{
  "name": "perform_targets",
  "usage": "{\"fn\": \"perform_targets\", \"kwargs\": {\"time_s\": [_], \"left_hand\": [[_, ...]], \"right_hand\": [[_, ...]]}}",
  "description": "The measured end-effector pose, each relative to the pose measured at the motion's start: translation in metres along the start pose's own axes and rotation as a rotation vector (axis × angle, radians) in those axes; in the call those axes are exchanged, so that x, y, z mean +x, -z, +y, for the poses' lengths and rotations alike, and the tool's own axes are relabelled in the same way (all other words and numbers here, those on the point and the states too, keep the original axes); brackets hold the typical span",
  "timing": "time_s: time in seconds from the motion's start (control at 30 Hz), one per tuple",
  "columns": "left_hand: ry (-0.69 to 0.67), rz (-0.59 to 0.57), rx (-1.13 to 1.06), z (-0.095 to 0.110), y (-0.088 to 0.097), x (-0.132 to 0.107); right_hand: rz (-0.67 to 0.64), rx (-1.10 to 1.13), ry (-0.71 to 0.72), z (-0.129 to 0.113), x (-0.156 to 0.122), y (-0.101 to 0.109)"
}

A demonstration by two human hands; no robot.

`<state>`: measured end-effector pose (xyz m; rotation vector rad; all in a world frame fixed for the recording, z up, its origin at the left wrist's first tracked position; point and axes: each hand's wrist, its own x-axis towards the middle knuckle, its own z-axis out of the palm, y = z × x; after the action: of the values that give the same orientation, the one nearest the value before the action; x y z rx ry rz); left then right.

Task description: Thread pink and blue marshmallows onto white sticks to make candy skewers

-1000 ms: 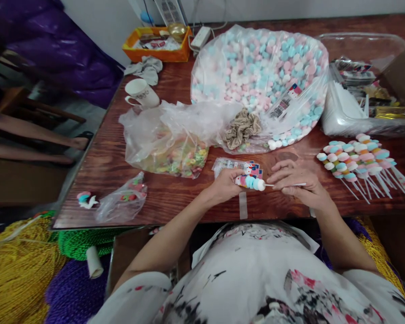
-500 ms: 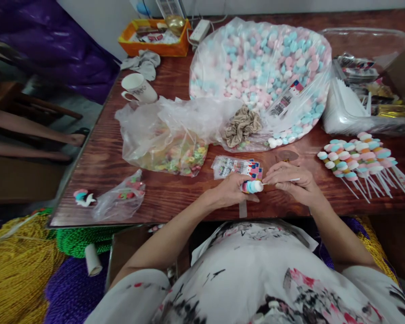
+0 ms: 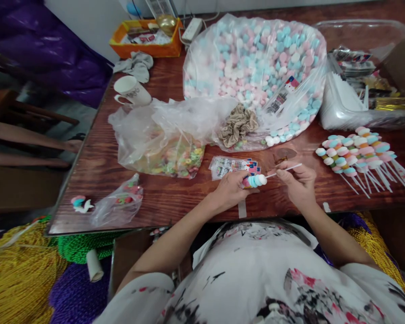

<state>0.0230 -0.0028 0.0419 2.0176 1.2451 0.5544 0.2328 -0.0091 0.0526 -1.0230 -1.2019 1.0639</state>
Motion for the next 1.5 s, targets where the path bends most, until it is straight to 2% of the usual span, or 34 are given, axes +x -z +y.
{"fn": "perform_targets", "kwargs": {"time_s": [0.23,0.3,0.43,0.53,0.63,0.73,0.8,0.9,0.97,1.07,1.2,1.27,1.33,1.4,1.5], "left_hand": [[0.065,-0.109,-0.283,0.0,-0.004,-0.001],[0.078,-0.114,-0.296,0.0,-0.005,-0.002],[0.058,-0.043,-0.227,0.003,-0.008,-0.005],[0.043,-0.007,-0.18,0.004,-0.009,-0.009],[0.095,-0.029,-0.147,0.005,-0.009,-0.012],[0.131,-0.124,-0.265,0.008,-0.006,-0.012],[0.15,-0.19,-0.438,0.011,-0.003,-0.011],[0.22,-0.296,-0.678,0.017,0.002,-0.008],[0.269,-0.376,-0.784,0.021,0.006,-0.006],[0.328,-0.529,-0.867,0.027,0.008,-0.005],[0.38,-0.693,-0.905,0.033,0.009,-0.005],[0.422,-0.683,-0.939,0.036,0.01,-0.003],[0.441,-0.622,-0.956,0.038,0.012,0.001],[0.424,-0.578,-0.931,0.039,0.013,0.005],[0.373,-0.502,-0.868,0.039,0.015,0.009]], "right_hand": [[-0.278,-0.048,0.196,-0.007,-0.003,-0.004],[-0.231,-0.045,0.204,-0.005,0.0,-0.006],[-0.017,0.028,0.181,0.001,0.006,-0.008],[-0.007,0.004,0.221,0.006,0.007,-0.007],[0.018,-0.079,0.268,0.007,0.007,-0.005],[0.025,-0.109,0.256,0.005,0.009,-0.002],[-0.081,-0.065,0.176,0.005,0.012,-0.001],[-0.292,0.143,0.008,0.004,0.017,0.001],[-0.352,0.266,-0.054,0.002,0.02,0.002],[-0.395,0.324,-0.068,-0.005,0.026,0.006],[-0.473,0.246,-0.075,-0.013,0.031,0.008],[-0.494,0.198,-0.072,-0.014,0.03,0.004],[-0.508,0.18,-0.079,-0.013,0.026,-0.002],[-0.514,0.154,-0.086,-0.009,0.02,-0.008],[-0.519,0.029,0.004,-0.004,0.014,-0.011]]}}
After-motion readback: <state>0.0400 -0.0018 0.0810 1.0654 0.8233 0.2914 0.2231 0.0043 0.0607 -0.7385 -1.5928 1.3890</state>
